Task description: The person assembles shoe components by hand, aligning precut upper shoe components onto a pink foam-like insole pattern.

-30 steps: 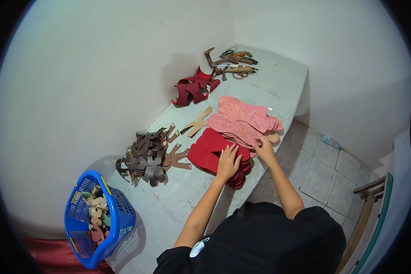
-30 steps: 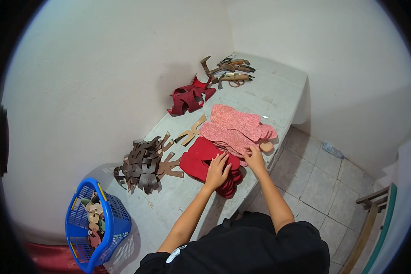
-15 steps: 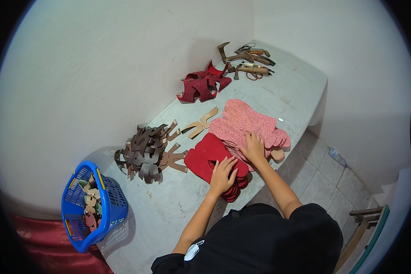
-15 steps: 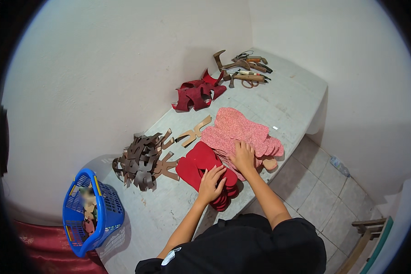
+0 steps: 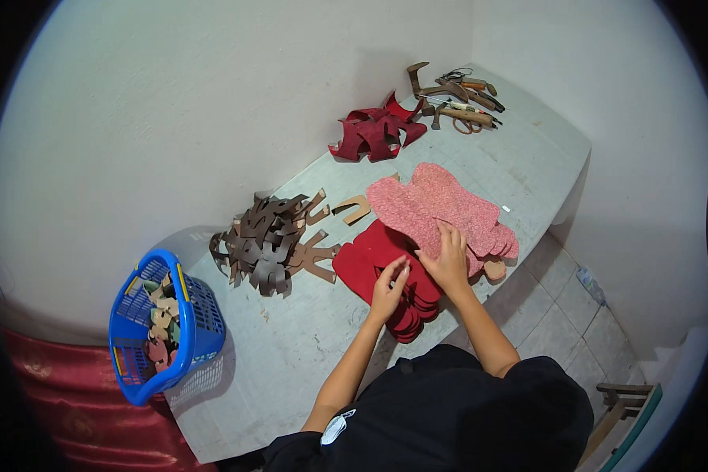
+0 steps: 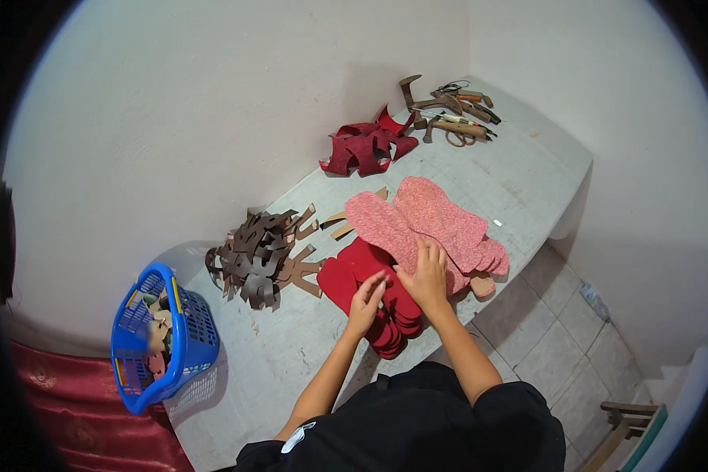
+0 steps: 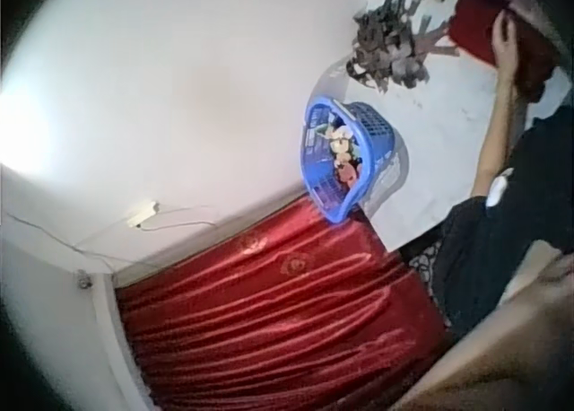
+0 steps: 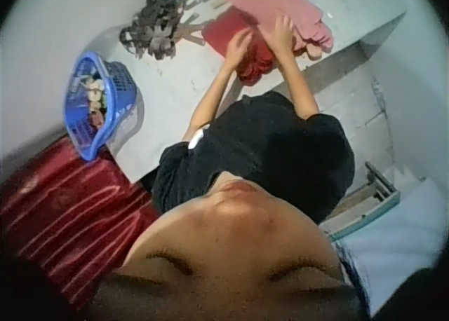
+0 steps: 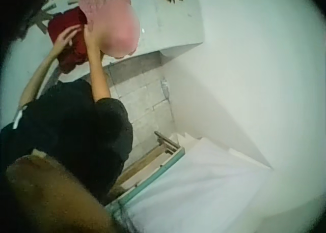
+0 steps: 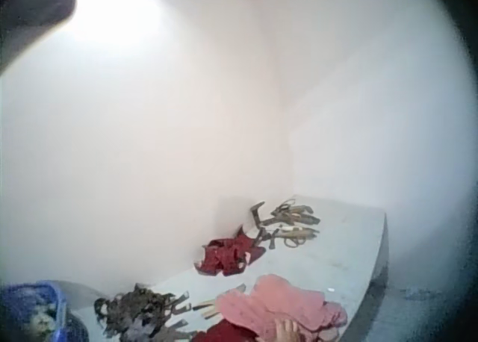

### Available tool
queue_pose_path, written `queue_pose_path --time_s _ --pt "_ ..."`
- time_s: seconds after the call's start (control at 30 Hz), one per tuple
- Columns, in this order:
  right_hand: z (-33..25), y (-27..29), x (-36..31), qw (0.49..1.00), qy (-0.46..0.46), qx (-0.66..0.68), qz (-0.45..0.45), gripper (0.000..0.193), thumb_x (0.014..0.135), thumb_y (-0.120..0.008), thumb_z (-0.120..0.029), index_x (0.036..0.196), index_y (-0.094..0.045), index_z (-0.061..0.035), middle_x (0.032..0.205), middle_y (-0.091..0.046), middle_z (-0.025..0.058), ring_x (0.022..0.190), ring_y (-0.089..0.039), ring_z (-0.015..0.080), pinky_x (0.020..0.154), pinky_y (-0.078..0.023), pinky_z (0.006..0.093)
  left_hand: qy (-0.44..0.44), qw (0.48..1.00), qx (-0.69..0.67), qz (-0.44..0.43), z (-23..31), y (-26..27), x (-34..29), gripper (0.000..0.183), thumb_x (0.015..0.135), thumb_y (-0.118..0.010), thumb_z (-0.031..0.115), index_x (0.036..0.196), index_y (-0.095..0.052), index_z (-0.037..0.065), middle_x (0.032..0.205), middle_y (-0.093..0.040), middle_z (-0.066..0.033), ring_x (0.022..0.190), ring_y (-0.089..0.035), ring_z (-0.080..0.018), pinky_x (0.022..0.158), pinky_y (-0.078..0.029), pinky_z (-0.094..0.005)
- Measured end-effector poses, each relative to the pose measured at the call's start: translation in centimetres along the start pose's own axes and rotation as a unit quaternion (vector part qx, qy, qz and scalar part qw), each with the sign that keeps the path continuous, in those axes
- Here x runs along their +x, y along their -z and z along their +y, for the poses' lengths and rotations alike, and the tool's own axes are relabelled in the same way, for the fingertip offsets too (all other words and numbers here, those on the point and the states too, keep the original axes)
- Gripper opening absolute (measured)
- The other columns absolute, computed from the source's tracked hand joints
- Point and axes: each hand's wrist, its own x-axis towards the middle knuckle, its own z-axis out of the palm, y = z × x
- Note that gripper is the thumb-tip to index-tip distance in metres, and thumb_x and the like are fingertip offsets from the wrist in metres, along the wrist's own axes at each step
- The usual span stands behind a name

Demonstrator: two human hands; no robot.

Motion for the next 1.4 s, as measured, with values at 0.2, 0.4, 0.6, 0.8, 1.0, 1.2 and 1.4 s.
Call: queue_pose_path --time_s 0.2,0.4,0.6,0.8,1.0,1.2,1.4 --pt "-6.2 1.6 -2.8 0.977 0.12 0.149 -0.095 0.062 0.067 -0.07 -0.02 0.119 -0.042 -0.0005 0.107 -0.045 0.0179 0.1 -0.043 0.0317 0.087 -0.036 0.0403 0.039 0.979 -0.13 0.155 3.6 2.1 -1.5 0.011 0.082 -0.06 0.012 0.08 -0.057 0.002 0.074 -0.057 0.0002 0.064 -0.049 -0.0039 0.057 -0.038 -0.0189" --pt "-8.4 -2.0 -6.0 0.863 -0.094 0.424 -0.256 0.015 0.083 -0.058 -0.01 0.091 -0.059 0.0013 0.075 -0.057 -0.0019 0.068 -0.049 0.0028 0.062 -0.04 0.0175 0.029 0.982 -0.107 0.155 3.1 7.2 -7.4 0.016 0.084 -0.057 0.011 0.094 -0.058 -0.002 0.084 -0.061 -0.0033 0.072 -0.054 -0.0052 0.062 -0.044 -0.019" --pt "-11.7 -5.1 -9.0 0.805 -0.085 0.448 -0.38 0.014 0.084 -0.057 -0.012 0.079 -0.057 0.0016 0.071 -0.057 -0.0002 0.066 -0.05 0.0037 0.06 -0.04 0.0185 0.066 0.971 -0.119 0.196 3.3 11.5 -13.3 0.015 0.085 -0.056 0.013 0.093 -0.058 0.0 0.083 -0.06 -0.0009 0.069 -0.052 -0.0045 0.059 -0.041 -0.0194" --pt "-16.6 -6.6 -11.3 0.866 0.061 0.326 -0.374 0.018 0.082 -0.056 -0.016 0.08 -0.059 0.0019 0.071 -0.06 0.0103 0.059 -0.054 0.0131 0.051 -0.04 0.0243 0.074 0.961 -0.087 0.252 3.4 15.1 -17.9 0.017 0.085 -0.055 0.012 0.095 -0.058 -0.001 0.085 -0.061 -0.0026 0.072 -0.053 -0.0051 0.062 -0.043 -0.0202" --pt "-20.2 -9.6 -13.2 0.842 0.081 0.339 -0.412 0.02 0.085 -0.051 -0.017 0.083 -0.056 0.002 0.076 -0.058 0.0144 0.064 -0.057 0.0232 0.055 -0.043 0.0306 0.054 0.953 -0.087 0.284 2.8 19.2 -20.6 0.018 0.084 -0.056 0.011 0.097 -0.057 -0.001 0.088 -0.061 -0.0054 0.075 -0.056 -0.0069 0.065 -0.045 -0.0209" --pt "-21.8 -11.1 -13.6 0.876 0.169 0.263 -0.369 0.02 0.086 -0.044 -0.018 0.081 -0.051 0.0003 0.079 -0.053 0.0179 0.074 -0.053 0.0361 0.064 -0.043 0.0397 0.051 0.949 -0.057 0.304 1.7 20.8 -20.3 0.019 0.085 -0.055 0.011 0.098 -0.056 -0.002 0.09 -0.061 -0.005 0.078 -0.056 -0.008 0.068 -0.045 -0.022" --pt "-21.2 -11.7 -13.5 0.897 0.174 0.192 -0.358 0.021 0.086 -0.044 -0.019 0.077 -0.05 -0.0006 0.077 -0.053 0.0174 0.071 -0.053 0.0359 0.061 -0.043 0.0414 0.049 0.954 -0.047 0.291 -0.9 20.9 -19.1 0.018 0.084 -0.054 0.01 0.097 -0.056 -0.003 0.089 -0.061 -0.0056 0.077 -0.055 -0.0079 0.068 -0.046 -0.0229"
